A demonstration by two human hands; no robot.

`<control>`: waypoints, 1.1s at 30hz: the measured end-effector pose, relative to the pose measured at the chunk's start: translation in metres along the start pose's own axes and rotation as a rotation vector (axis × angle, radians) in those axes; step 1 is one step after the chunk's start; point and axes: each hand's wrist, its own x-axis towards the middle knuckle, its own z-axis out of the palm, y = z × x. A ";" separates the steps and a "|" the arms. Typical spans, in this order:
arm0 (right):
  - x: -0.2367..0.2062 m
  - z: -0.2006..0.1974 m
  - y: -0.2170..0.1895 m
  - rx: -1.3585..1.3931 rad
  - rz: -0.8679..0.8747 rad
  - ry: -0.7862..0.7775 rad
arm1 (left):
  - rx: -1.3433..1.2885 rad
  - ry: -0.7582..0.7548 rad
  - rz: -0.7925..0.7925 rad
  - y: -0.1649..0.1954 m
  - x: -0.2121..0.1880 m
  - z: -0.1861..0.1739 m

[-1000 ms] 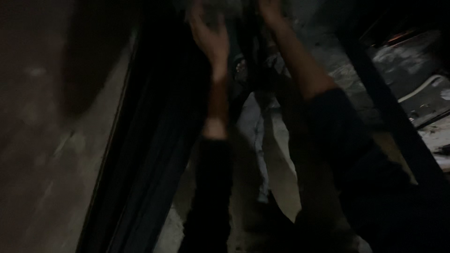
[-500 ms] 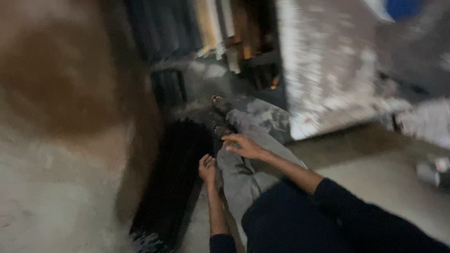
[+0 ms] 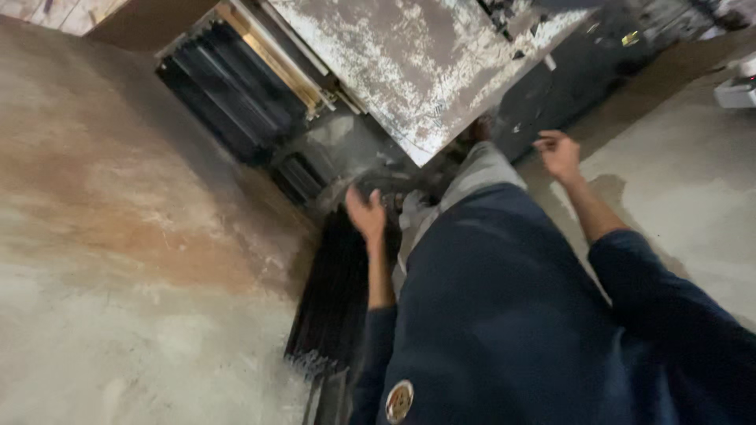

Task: The person sorts and aligns long dark metal strips on a work table, squaring up a stack by hand. They gather a bundle of strips, carry it across the workshop, and then handle longer flat metal bars, aligning them on the table.

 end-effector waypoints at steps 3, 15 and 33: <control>0.014 -0.057 0.023 0.019 -0.300 -0.075 | 0.270 -0.149 0.220 0.065 0.013 0.084; 0.166 -0.266 0.056 0.030 -0.024 -0.116 | 0.487 -0.135 0.227 0.254 0.064 0.353; 0.185 -0.299 0.124 -0.241 0.088 -0.159 | 0.306 -0.028 0.336 0.335 0.142 0.507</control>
